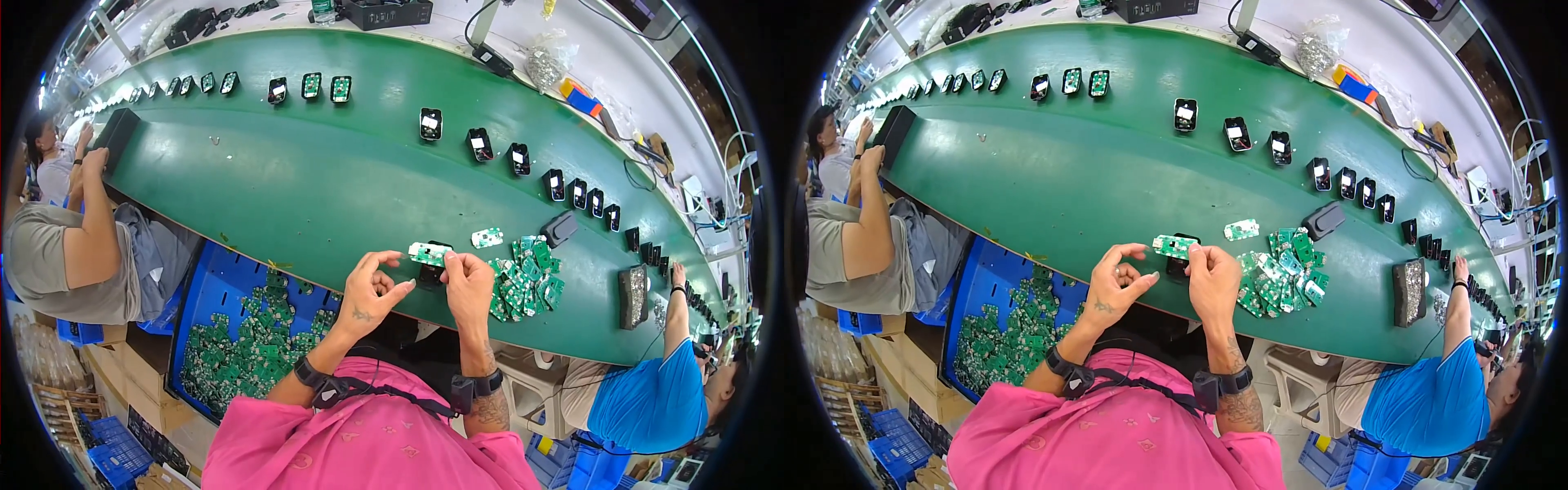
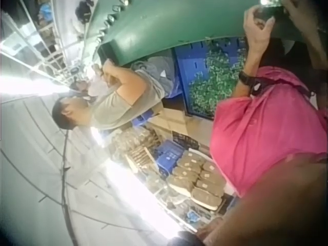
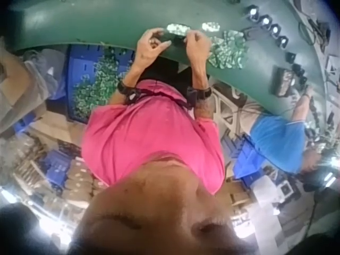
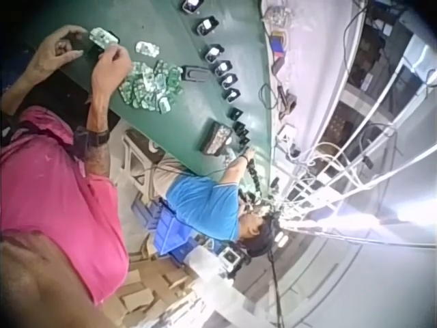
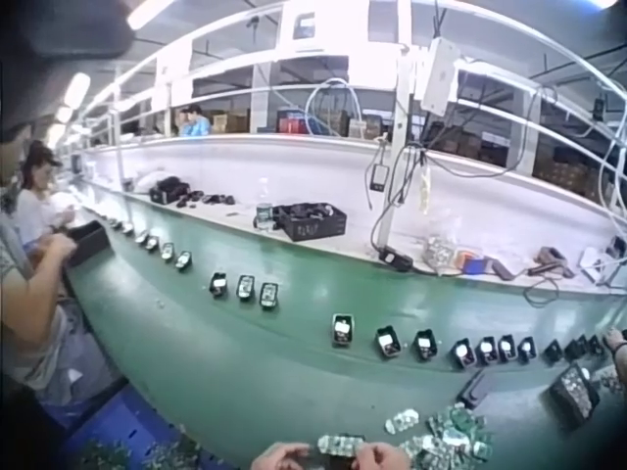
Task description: Placing small circuit boards into black plastic housings and arranging them on a workbench.
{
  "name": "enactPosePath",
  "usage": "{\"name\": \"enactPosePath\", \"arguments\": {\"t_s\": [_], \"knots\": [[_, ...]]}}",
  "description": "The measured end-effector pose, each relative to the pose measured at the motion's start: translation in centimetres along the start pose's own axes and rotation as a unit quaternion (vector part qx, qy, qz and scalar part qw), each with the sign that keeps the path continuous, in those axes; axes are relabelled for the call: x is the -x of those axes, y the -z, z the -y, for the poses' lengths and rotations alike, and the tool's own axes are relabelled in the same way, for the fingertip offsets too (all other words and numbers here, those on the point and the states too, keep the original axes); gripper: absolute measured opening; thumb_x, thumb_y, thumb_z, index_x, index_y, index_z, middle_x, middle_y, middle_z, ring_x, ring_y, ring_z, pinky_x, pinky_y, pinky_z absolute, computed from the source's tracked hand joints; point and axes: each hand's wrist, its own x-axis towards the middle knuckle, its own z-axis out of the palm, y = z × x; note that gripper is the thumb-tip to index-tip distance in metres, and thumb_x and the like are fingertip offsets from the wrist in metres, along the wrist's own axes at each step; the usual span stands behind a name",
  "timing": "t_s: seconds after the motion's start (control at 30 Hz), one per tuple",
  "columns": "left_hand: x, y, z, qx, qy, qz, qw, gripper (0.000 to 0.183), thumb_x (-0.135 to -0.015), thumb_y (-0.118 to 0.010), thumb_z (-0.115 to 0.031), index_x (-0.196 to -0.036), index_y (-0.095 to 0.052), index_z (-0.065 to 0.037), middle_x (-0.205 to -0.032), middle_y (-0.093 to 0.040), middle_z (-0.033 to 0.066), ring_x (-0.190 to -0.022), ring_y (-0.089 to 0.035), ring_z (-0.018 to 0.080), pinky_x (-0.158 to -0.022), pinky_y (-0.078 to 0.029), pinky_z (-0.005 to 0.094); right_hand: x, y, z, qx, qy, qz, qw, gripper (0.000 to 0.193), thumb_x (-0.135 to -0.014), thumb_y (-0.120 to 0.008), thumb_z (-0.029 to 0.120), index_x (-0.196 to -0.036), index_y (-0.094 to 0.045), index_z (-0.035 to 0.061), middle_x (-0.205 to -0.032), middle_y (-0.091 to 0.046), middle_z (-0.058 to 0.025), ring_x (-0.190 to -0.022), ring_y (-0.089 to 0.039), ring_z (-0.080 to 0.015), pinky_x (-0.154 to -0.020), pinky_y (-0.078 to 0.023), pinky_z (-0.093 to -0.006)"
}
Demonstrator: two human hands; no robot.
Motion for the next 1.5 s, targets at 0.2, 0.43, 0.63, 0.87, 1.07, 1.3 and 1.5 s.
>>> {"name": "enactPosePath", "arguments": {"t_s": [0.2,0.43,0.63,0.87,1.07,1.3,1.5], "knots": [[-0.7,-0.3,0.2,0.023,0.019,-0.001,1.000,0.049,-0.086,-0.075,-0.003,-0.129,-0.053,0.002,-0.110,-0.056,0.0074,-0.072,-0.057,0.0044,-0.060,-0.046,0.0191,0.9,0.6,-0.5,-0.009,0.003,0.021,1.000,0.030,-0.098,-0.063,0.021,-0.083,-0.068,-0.0038,-0.064,-0.063,-0.0014,-0.057,-0.051,-0.0051,-0.051,-0.039,-0.0250],[-0.9,-0.6,0.1,0.026,0.024,0.010,0.999,0.049,-0.086,-0.074,-0.003,-0.130,-0.052,0.004,-0.110,-0.057,0.0084,-0.072,-0.059,0.0053,-0.062,-0.049,0.0205,0.2,0.1,0.9,0.026,0.012,0.016,0.999,0.029,-0.098,-0.062,0.021,-0.083,-0.067,-0.0038,-0.064,-0.063,-0.0013,-0.057,-0.051,-0.0059,-0.052,-0.039,-0.0259],[-0.8,-0.6,0.2,0.013,0.026,0.004,1.000,0.049,-0.086,-0.075,-0.003,-0.129,-0.053,0.004,-0.112,-0.058,0.0097,-0.074,-0.060,0.0060,-0.063,-0.049,0.0208,0.1,0.5,0.0,-0.002,0.008,0.020,1.000,0.030,-0.098,-0.062,0.021,-0.082,-0.067,-0.0040,-0.064,-0.062,-0.0017,-0.056,-0.050,-0.0062,-0.051,-0.039,-0.0259],[-1.0,-0.5,0.3,-0.001,0.023,0.008,1.000,0.049,-0.086,-0.075,-0.004,-0.129,-0.053,0.004,-0.111,-0.060,0.0105,-0.074,-0.061,0.0059,-0.064,-0.050,0.0211,-0.1,0.2,1.4,0.039,0.013,0.009,0.999,0.031,-0.098,-0.062,0.021,-0.082,-0.067,-0.0045,-0.064,-0.063,-0.0024,-0.057,-0.052,-0.0067,-0.052,-0.041,-0.0267],[-1.2,-0.7,-0.2,-0.032,0.009,0.020,0.999,0.053,-0.087,-0.075,-0.007,-0.133,-0.051,0.004,-0.123,-0.057,0.0117,-0.077,-0.063,0.0080,-0.065,-0.052,0.0227,0.8,0.6,-0.8,0.136,0.090,-0.032,0.986,0.028,-0.097,-0.062,0.020,-0.081,-0.067,-0.0030,-0.065,-0.065,-0.0134,-0.054,-0.059,-0.0209,-0.055,-0.046,-0.0360],[-4.1,-2.0,-0.5,-0.067,-0.060,0.137,0.986,0.064,-0.088,-0.071,-0.009,-0.144,-0.042,0.002,-0.139,-0.049,0.0163,-0.078,-0.067,0.0142,-0.066,-0.056,0.0266,1.3,0.9,-2.8,0.258,0.198,-0.100,0.940,0.024,-0.097,-0.059,0.019,-0.081,-0.062,0.0014,-0.070,-0.064,-0.0189,-0.063,-0.062,-0.0398,-0.059,-0.046,-0.0489],[-4.9,-2.6,-0.8,0.065,0.058,0.248,0.965,0.052,-0.095,-0.058,-0.003,-0.145,-0.045,-0.006,-0.129,-0.054,0.0097,-0.080,-0.069,0.0147,-0.065,-0.056,0.0254,1.2,0.9,-3.0,0.275,0.181,-0.097,0.939,0.024,-0.098,-0.059,0.019,-0.081,-0.061,0.0022,-0.071,-0.063,-0.0186,-0.065,-0.063,-0.0385,-0.057,-0.046,-0.0479]]}}
